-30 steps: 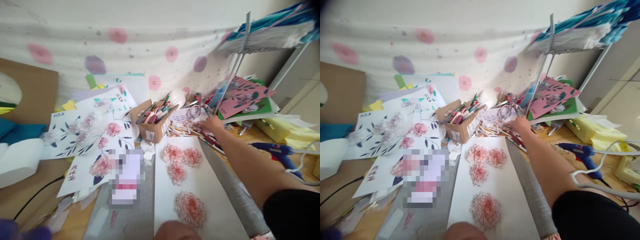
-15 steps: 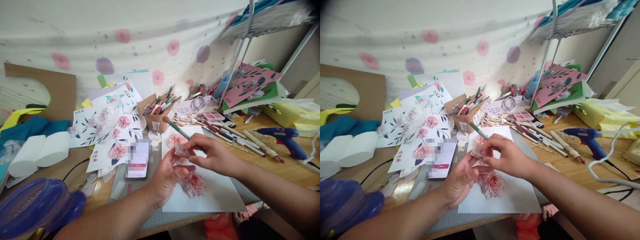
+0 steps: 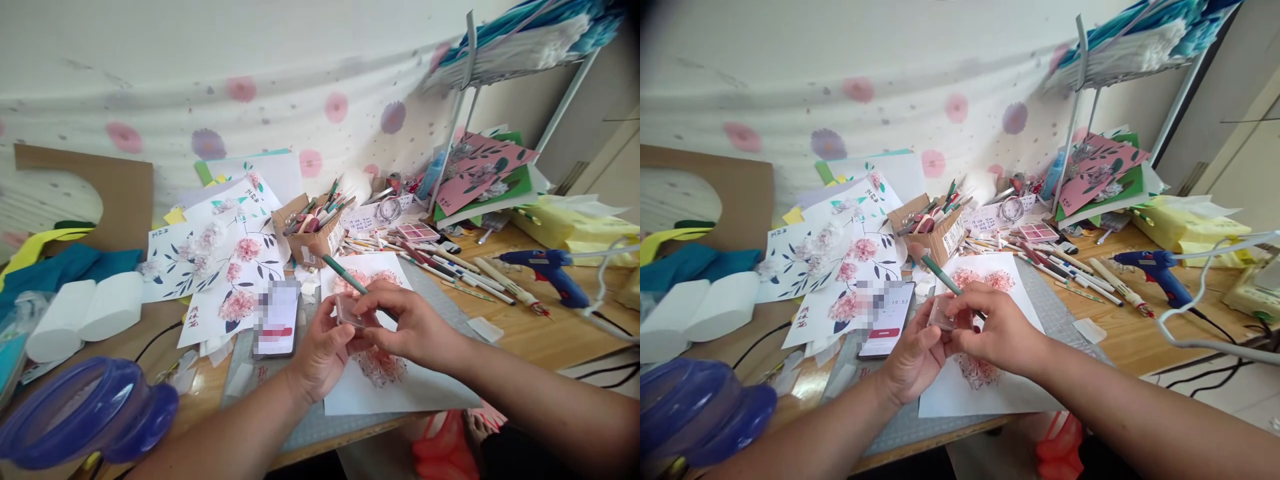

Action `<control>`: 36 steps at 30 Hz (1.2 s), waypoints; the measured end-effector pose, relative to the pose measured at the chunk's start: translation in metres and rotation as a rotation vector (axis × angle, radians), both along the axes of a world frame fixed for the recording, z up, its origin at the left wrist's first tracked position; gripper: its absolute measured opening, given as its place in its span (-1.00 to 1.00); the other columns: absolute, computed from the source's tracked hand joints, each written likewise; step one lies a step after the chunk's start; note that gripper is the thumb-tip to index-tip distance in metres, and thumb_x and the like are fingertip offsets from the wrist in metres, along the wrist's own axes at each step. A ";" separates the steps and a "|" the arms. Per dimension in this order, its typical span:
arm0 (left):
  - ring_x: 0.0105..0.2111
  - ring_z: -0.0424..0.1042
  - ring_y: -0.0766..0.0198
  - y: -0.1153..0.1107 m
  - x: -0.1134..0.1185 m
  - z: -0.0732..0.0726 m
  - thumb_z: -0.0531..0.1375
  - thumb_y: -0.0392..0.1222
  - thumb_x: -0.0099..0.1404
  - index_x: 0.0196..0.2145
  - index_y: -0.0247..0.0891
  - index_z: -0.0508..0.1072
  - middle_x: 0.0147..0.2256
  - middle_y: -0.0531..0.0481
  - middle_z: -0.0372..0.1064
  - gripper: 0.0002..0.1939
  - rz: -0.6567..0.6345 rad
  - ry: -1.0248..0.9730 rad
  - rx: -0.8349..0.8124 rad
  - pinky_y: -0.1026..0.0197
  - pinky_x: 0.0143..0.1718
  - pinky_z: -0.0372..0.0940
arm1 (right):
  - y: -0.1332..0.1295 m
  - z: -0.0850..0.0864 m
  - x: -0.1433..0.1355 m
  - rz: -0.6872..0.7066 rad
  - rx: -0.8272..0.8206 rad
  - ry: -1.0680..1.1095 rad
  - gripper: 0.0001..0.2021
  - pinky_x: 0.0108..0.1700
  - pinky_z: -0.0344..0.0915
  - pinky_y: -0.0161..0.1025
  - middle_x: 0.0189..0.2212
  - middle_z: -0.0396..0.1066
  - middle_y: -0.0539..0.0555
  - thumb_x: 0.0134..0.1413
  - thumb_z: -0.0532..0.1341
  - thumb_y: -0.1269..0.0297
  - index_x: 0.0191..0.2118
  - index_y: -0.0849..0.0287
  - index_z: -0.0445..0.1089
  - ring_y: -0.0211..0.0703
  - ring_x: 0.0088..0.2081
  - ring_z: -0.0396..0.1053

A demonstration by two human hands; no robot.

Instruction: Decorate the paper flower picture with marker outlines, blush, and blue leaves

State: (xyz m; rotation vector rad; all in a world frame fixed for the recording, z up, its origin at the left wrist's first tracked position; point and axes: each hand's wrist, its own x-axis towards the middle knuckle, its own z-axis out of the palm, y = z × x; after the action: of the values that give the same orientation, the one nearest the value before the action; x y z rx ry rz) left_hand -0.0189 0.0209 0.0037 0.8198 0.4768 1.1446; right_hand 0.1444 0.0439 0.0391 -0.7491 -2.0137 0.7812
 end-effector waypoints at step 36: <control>-0.30 0.52 0.19 -0.004 -0.002 -0.002 0.23 0.01 0.23 -0.13 -0.33 0.43 -0.27 -0.13 0.50 -0.63 -0.093 -0.130 -0.282 0.28 -0.29 0.39 | 0.003 -0.008 0.008 -0.283 0.599 -0.357 -0.82 -0.42 0.30 -0.26 -0.40 0.45 0.13 0.12 0.11 0.39 -0.20 0.19 0.43 -0.18 -0.44 0.39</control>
State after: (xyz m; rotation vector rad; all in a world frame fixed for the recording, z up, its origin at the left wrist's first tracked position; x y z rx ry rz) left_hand -0.0204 0.0173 0.0021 0.5139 0.4741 1.0100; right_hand 0.1519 0.0468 0.0312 -0.8209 -2.2186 -0.1394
